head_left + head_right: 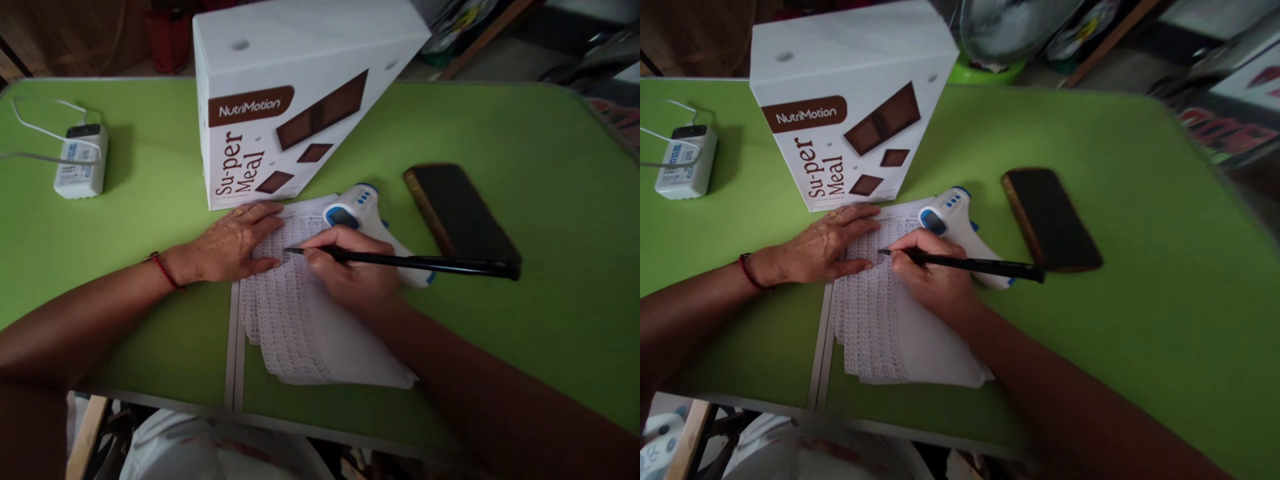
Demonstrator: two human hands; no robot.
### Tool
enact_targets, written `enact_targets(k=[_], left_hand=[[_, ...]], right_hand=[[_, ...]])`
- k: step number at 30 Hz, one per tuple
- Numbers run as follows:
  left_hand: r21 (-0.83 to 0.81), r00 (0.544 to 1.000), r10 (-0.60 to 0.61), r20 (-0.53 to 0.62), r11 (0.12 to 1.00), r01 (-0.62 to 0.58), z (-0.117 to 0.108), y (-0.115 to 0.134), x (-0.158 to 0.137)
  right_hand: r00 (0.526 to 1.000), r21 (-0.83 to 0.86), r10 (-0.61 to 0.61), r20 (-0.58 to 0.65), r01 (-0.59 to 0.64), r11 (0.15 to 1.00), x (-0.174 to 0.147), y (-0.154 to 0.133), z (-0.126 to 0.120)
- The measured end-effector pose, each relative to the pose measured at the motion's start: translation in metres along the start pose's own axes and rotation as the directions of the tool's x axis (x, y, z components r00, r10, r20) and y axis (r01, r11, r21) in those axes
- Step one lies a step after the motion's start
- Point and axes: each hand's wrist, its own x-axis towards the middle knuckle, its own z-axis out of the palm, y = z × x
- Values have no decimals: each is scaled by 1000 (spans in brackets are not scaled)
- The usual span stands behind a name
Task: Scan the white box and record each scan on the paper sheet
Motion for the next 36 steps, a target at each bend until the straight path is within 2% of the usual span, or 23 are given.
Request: enact_targets(k=[4,9,13,17,21,25,27,29,32,36], left_hand=[[-12,1000,12,11,1000,-12,-1,-4,0],[41,998,62,15,997,-63,-9,-6,0],[177,999,39,-22,984,-35,-19,-2,2],[304,998,-55,6,952,50,-26,11,4],[380,963,-262,57,898,222,-29,23,4],[459,946,-316,68,852,252,-37,35,10],[510,936,-335,111,827,236,-43,48,16],[553,906,-359,225,813,184,-46,66,19],[514,848,-328,417,854,78,-40,97,15],[437,850,-242,468,899,15,-24,120,-1]], right_hand=[[994,97,-90,55,85,992,5,-1,-4],[992,120,-83,96,72,990,7,-2,-5],[993,133,-85,77,74,988,6,-4,-5],[993,149,-100,62,90,985,5,-5,-2],[994,139,-101,27,97,986,4,-4,-1],[992,153,-102,75,90,984,6,-2,-4],[994,148,-102,33,96,984,7,-1,-4],[994,131,-105,-8,105,986,8,0,-3],[991,92,-126,-39,130,987,6,0,-2],[985,55,-165,-40,167,984,4,3,-2]])
